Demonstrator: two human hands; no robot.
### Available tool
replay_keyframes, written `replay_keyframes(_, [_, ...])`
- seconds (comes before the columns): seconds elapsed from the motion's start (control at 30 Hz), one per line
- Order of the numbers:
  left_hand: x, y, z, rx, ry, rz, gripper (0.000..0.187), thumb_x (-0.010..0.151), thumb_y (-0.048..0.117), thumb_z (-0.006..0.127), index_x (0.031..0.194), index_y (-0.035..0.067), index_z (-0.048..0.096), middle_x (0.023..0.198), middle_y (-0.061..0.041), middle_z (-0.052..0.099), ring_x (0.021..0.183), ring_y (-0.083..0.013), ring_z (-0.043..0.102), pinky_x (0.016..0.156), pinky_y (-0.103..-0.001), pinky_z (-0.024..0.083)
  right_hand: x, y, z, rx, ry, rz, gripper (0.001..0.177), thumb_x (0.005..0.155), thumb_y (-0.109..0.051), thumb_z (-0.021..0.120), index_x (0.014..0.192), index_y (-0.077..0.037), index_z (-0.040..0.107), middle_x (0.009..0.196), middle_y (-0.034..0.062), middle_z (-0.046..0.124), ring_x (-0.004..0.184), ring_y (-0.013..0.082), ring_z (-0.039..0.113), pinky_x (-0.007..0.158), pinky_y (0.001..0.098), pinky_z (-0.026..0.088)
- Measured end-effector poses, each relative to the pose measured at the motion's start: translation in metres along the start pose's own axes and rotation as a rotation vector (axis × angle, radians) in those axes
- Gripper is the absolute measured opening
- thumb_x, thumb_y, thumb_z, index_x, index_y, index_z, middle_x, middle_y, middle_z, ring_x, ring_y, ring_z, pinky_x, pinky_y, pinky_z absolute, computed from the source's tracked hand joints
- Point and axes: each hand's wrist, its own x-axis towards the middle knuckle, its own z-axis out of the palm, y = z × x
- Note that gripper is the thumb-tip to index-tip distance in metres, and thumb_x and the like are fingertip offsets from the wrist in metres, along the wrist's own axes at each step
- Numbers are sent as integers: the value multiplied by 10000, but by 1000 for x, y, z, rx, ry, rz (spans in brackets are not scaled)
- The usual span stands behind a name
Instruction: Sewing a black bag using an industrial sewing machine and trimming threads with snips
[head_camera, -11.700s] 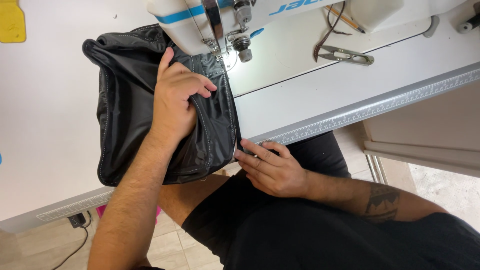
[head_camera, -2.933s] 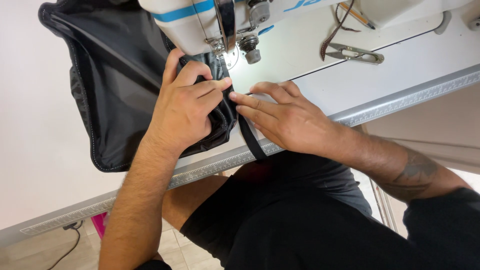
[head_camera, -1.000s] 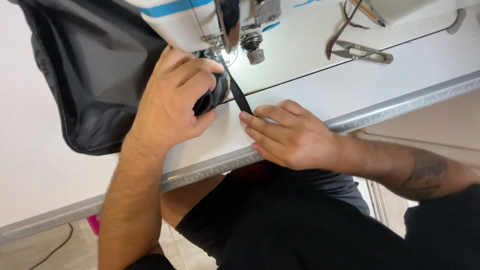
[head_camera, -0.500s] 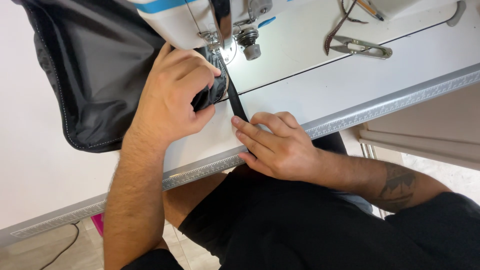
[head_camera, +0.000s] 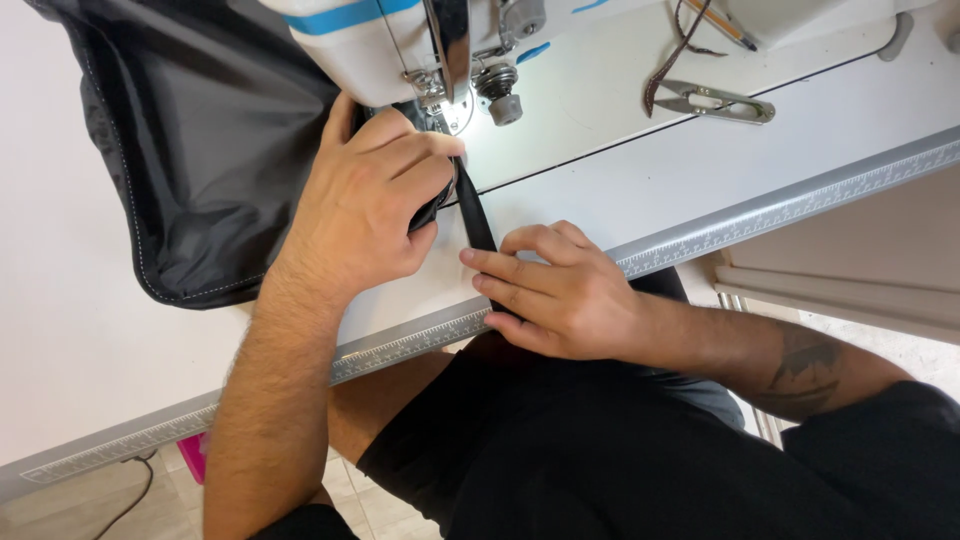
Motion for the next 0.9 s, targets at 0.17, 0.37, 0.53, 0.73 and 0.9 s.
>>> replay_keyframes(0.17, [-5,1,2,-69,28,-17,266,766,38,759,1008,-24,667,972,-112,657,990,-317,585,1000,-588,421,24,32,-15,32,12,104,231,1003,-138,742,1178,13,729,1335,139,695,1030,328,602,872,442,534])
replay_keyframes(0.37, [-3,-1,4,-96,23,-29,361,680,26,739,1024,-43,651,970,-131,620,1004,-327,579,1012,-606,420,32,57,-9,16,-80,99,374,977,-75,761,1333,13,689,1441,72,645,1141,323,523,923,471,476])
replay_keyframes(0.53, [-5,0,6,-156,16,-46,366,661,6,726,1014,-48,646,995,-135,645,1027,-339,584,1016,-612,402,25,58,-3,-44,-109,106,432,977,-73,765,1396,-32,667,1524,17,575,1163,307,510,927,452,460])
replay_keyframes(0.73, [-4,2,5,-282,94,-61,204,713,-112,619,886,-59,526,1077,-179,640,1005,-392,591,847,-480,491,23,58,1,-102,-135,109,507,936,-96,795,1422,-75,649,1525,-9,579,1182,291,505,850,432,473])
replay_keyframes(0.9, [-3,2,6,-297,108,-66,188,728,-112,617,878,-57,517,1066,-173,634,990,-389,587,851,-480,488,30,52,-3,-275,-108,48,321,1001,-95,737,1321,-83,720,1483,8,574,1100,292,534,809,401,438])
